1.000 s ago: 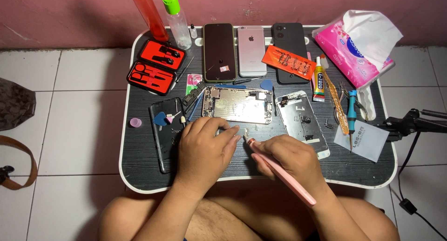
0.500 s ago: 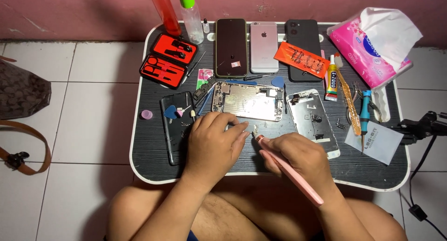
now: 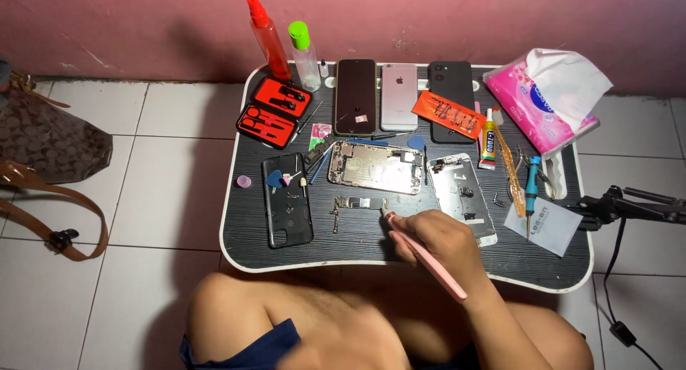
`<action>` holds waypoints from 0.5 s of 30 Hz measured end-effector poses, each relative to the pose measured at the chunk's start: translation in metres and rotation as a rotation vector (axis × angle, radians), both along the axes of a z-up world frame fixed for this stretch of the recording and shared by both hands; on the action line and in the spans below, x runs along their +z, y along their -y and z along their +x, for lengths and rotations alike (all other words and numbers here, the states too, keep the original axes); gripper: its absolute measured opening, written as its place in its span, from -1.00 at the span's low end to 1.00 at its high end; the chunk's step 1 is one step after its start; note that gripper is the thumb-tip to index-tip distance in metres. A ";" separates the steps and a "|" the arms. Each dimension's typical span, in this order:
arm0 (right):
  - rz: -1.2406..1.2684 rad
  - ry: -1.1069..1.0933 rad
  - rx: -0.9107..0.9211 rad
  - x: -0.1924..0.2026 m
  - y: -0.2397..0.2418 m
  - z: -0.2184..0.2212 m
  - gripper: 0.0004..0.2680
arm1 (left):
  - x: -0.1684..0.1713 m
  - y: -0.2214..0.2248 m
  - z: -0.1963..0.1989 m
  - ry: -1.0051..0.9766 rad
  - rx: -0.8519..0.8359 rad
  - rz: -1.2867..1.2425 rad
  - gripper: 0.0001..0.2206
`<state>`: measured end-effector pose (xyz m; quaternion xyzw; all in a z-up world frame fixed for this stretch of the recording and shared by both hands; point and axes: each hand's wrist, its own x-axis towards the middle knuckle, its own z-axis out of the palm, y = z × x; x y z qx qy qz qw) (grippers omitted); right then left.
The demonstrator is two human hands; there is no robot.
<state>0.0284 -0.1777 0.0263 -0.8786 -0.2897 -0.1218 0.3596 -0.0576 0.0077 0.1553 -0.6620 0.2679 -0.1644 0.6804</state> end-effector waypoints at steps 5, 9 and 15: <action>0.087 0.066 -0.014 -0.001 -0.002 0.001 -0.90 | 0.016 -0.007 0.007 -0.287 -0.161 -0.715 -0.79; 0.133 0.028 0.018 -0.001 -0.001 0.001 -0.92 | 0.017 -0.013 0.015 -0.491 -0.290 -1.149 -0.84; 0.122 0.033 0.002 -0.002 0.003 0.002 -0.91 | 0.007 -0.025 0.027 -0.896 -0.502 -2.041 -0.82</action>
